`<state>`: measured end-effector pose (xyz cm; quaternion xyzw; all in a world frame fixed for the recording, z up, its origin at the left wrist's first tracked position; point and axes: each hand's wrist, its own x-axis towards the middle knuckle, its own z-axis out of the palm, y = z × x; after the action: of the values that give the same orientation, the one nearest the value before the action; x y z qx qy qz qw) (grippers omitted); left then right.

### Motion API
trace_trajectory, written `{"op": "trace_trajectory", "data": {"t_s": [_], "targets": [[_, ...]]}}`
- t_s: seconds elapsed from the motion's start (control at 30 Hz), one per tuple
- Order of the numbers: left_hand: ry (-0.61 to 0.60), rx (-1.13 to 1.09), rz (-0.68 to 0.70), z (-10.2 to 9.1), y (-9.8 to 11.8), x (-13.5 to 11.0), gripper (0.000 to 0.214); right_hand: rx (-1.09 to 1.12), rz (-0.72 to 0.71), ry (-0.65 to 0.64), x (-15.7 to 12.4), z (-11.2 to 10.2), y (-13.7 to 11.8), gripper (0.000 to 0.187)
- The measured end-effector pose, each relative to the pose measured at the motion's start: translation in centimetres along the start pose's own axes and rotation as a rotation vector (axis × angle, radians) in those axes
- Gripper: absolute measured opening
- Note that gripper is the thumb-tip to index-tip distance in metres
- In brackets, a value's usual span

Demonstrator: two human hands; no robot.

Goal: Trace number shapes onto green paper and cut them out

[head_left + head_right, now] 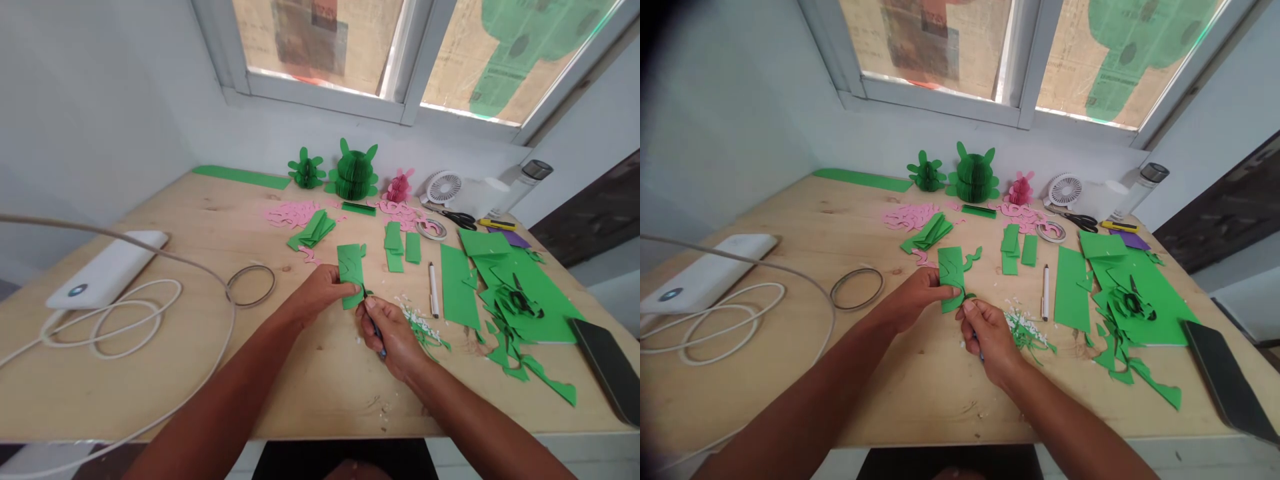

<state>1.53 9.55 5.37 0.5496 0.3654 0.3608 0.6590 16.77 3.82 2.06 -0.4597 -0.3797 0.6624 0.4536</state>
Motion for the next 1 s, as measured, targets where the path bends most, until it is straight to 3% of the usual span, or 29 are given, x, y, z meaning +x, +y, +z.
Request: {"op": "trace_trajectory", "data": {"t_s": [1.0], "targets": [[0.015, -0.011, -0.045, -0.15, 0.27, -0.05, 0.022, -0.009, -0.001, 0.006, 0.01, -0.07, -0.02, 0.046]]}}
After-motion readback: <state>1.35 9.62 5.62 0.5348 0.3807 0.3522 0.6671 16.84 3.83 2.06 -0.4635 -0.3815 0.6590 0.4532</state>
